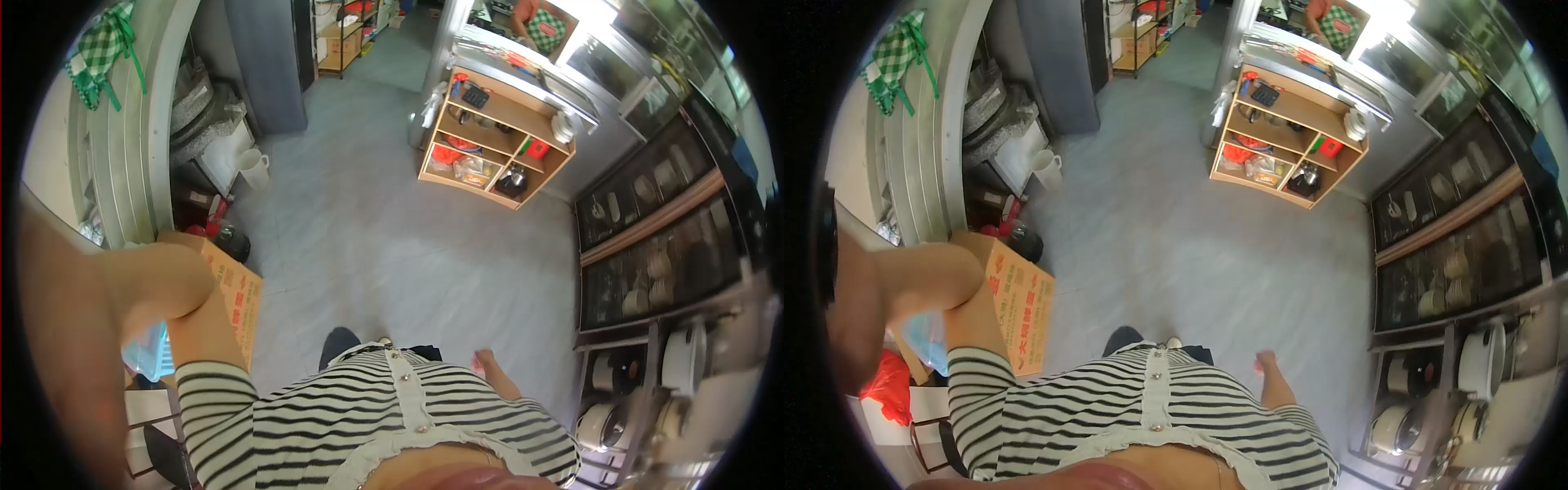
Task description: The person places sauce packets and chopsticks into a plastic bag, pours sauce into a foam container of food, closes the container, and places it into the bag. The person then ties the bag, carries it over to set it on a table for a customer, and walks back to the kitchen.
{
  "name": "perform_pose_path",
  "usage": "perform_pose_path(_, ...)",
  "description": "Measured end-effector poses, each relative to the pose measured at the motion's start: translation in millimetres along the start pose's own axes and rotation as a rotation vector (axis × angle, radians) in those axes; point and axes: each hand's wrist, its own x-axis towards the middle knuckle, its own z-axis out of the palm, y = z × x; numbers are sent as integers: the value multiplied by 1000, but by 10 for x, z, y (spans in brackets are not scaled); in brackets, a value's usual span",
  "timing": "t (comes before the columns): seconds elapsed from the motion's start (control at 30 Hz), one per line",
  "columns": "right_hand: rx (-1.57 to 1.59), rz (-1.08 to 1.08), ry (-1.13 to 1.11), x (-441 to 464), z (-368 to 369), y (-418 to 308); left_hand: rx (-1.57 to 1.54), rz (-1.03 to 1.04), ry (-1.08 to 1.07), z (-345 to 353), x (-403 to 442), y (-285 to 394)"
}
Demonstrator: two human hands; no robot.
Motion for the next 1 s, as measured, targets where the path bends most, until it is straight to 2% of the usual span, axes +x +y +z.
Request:
perform_pose_path(0.07,104,12,-44,-228,-174,-1779,-7,89,15,124,-168,-275)
perform_pose_path(0.13,139,-310,-116,164,-170,-2993,2,115,28,238,-408,-629)
perform_pose_path(0.2,119,-440,-131,267,-83,-4206,13,116,42,345,-710,-1079)
perform_pose_path(0.33,186,-624,-232,636,294,-5725,11,85,106,493,-1266,-2183)
perform_pose_path(0.4,-3,-811,-344,1442,517,-5861,-1,62,147,582,-1470,-2840)
perform_pose_path(0.43,63,-728,-396,1365,511,-6008,-8,65,164,635,-1561,-3151)
perform_pose_path(0.47,19,-721,-436,2101,665,-5840,-18,65,184,694,-1647,-3459)
perform_pose_path(0.53,-279,-521,-168,1944,520,-5959,-52,65,221,801,-1799,-4060)
perform_pose_path(0.57,123,-369,-276,1702,404,-6013,-72,58,225,863,-1866,-4382)
perform_pose_path(0.6,18,-396,-242,1775,327,-5987,-84,63,230,942,-1944,-4695)
perform_pose_path(0.63,-17,-279,-302,2118,254,-5897,-96,80,239,1027,-2028,-4980)
perform_pose_path(0.67,-218,-169,-232,2045,104,-6081,-109,89,262,1120,-2157,-5235)
perform_pose_path(0.7,260,-10,-138,1777,40,-6137,-112,82,282,1200,-2285,-5476)
perform_pose_path(0.8,254,254,-120,2102,-48,-6194,-121,61,309,1519,-2620,-6209)
perform_pose_path(0.9,330,305,-79,2634,-243,-6759,-125,104,321,1814,-2846,-6869)
perform_pose_path(1.0,361,229,-59,3272,-359,-7651,-127,144,312,2079,-2982,-7506)
